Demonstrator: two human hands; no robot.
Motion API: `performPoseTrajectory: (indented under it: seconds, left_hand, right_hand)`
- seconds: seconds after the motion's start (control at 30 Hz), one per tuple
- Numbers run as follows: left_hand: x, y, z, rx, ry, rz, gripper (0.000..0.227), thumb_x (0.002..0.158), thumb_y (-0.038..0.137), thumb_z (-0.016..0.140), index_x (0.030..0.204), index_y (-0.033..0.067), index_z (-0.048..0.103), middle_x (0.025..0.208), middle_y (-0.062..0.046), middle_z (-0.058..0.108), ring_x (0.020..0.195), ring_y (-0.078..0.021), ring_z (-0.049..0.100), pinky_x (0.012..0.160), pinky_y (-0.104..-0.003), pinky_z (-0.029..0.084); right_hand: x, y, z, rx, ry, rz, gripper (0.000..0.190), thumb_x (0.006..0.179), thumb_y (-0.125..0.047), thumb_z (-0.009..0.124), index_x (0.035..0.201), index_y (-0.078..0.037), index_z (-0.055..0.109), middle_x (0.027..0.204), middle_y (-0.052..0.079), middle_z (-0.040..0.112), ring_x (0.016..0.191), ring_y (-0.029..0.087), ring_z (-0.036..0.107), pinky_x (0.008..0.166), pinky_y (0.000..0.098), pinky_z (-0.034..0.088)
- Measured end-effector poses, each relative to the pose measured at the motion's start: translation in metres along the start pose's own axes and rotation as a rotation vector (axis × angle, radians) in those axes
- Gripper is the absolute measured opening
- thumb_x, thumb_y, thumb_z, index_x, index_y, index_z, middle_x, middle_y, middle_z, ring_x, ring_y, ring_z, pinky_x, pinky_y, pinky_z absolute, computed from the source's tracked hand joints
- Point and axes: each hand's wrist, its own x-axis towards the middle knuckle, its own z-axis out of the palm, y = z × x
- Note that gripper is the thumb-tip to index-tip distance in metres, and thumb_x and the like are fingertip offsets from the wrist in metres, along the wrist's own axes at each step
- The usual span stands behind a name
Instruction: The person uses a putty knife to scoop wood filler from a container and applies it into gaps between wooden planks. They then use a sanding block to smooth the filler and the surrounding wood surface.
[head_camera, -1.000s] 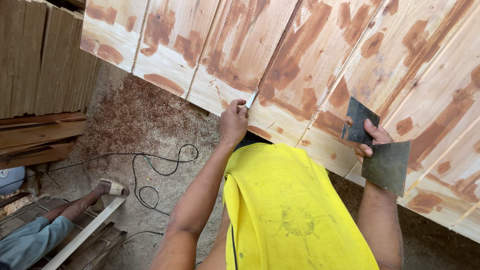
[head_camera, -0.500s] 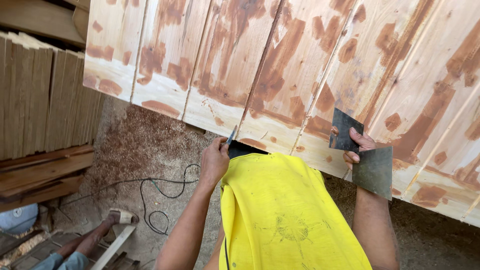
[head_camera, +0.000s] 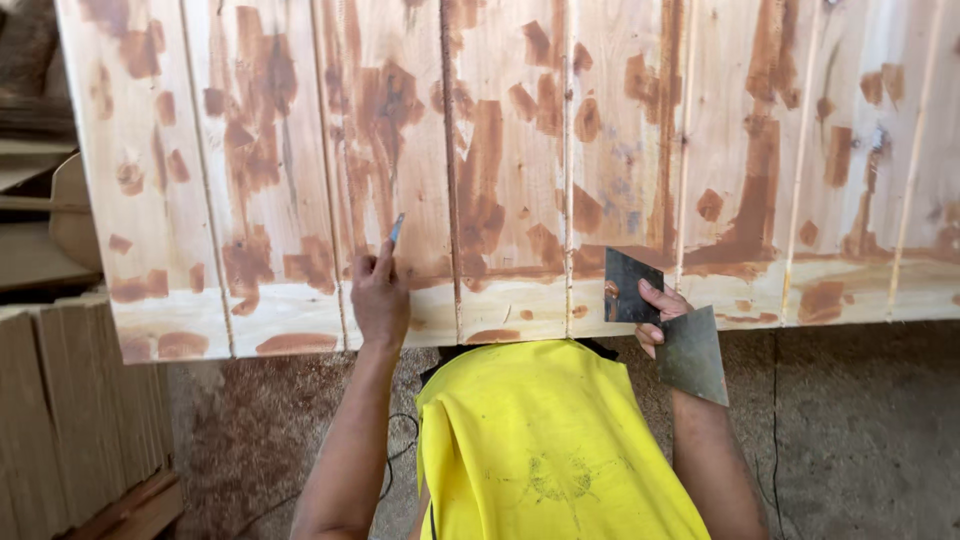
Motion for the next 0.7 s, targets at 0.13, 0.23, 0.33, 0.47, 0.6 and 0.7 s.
performPoseTrajectory:
  seconds: [0.13, 0.23, 0.33, 0.47, 0.6, 0.7]
  left_hand:
    - [0.030, -0.004, -0.006, -0.222, 0.071, 0.069, 0.033, 0.104, 0.012, 0.060, 0.135, 0.0032, 0.067, 0.097, -0.009, 0.063, 0.072, -0.0186, 0.060, 0.058, -0.033, 0.054]
    - [0.035, 0.006, 0.000, -0.360, 0.049, 0.123, 0.025, 0.105, 0.009, 0.061, 0.127, 0.0014, 0.071, 0.096, -0.011, 0.063, 0.082, -0.0219, 0.063, 0.071, -0.038, 0.054]
    - [0.032, 0.034, 0.018, -0.485, -0.103, 0.133, 0.024, 0.103, 0.008, 0.061, 0.123, 0.0023, 0.072, 0.095, -0.012, 0.063, 0.083, -0.0240, 0.064, 0.072, -0.038, 0.054]
    - [0.011, 0.086, 0.044, -0.698, -0.219, 0.369, 0.022, 0.102, 0.008, 0.060, 0.120, 0.0016, 0.071, 0.104, -0.014, 0.069, 0.090, -0.0224, 0.068, 0.077, -0.035, 0.054]
    - [-0.015, 0.136, 0.055, -0.626, -0.500, 0.283, 0.024, 0.101, 0.012, 0.062, 0.121, 0.0049, 0.072, 0.090, -0.014, 0.067, 0.079, -0.0237, 0.066, 0.072, -0.036, 0.052]
    - [-0.027, 0.168, 0.062, -0.661, -0.580, 0.340, 0.025, 0.100, 0.013, 0.062, 0.122, 0.0062, 0.073, 0.086, -0.014, 0.066, 0.075, -0.0257, 0.065, 0.070, -0.036, 0.052]
  right_hand:
    - [-0.019, 0.015, 0.011, 0.081, 0.112, -0.004, 0.029, 0.095, -0.027, 0.066, 0.122, -0.018, 0.058, 0.074, 0.001, 0.066, 0.033, 0.007, 0.042, 0.029, 0.0224, 0.028]
    - [-0.034, 0.034, 0.015, 0.200, 0.191, -0.012, 0.028, 0.097, -0.024, 0.067, 0.123, -0.015, 0.060, 0.076, -0.002, 0.066, 0.035, 0.005, 0.041, 0.033, 0.0198, 0.029]
    - [-0.041, 0.042, 0.011, 0.251, 0.218, -0.021, 0.024, 0.097, -0.023, 0.066, 0.119, -0.016, 0.059, 0.077, -0.003, 0.067, 0.035, 0.006, 0.041, 0.034, 0.0194, 0.029]
    - [-0.050, 0.050, -0.013, 0.190, 0.153, -0.073, 0.024, 0.102, -0.032, 0.065, 0.113, -0.011, 0.059, 0.070, 0.002, 0.062, 0.034, 0.006, 0.044, 0.029, 0.0223, 0.028]
    - [-0.056, 0.054, -0.053, 0.305, 0.003, -0.089, 0.030, 0.101, -0.035, 0.062, 0.117, -0.009, 0.057, 0.083, 0.007, 0.069, 0.036, 0.007, 0.049, 0.029, 0.0240, 0.034]
    - [-0.053, 0.054, -0.086, 0.403, -0.084, -0.153, 0.035, 0.099, -0.035, 0.060, 0.121, -0.008, 0.058, 0.089, 0.007, 0.073, 0.034, 0.006, 0.050, 0.029, 0.0226, 0.036]
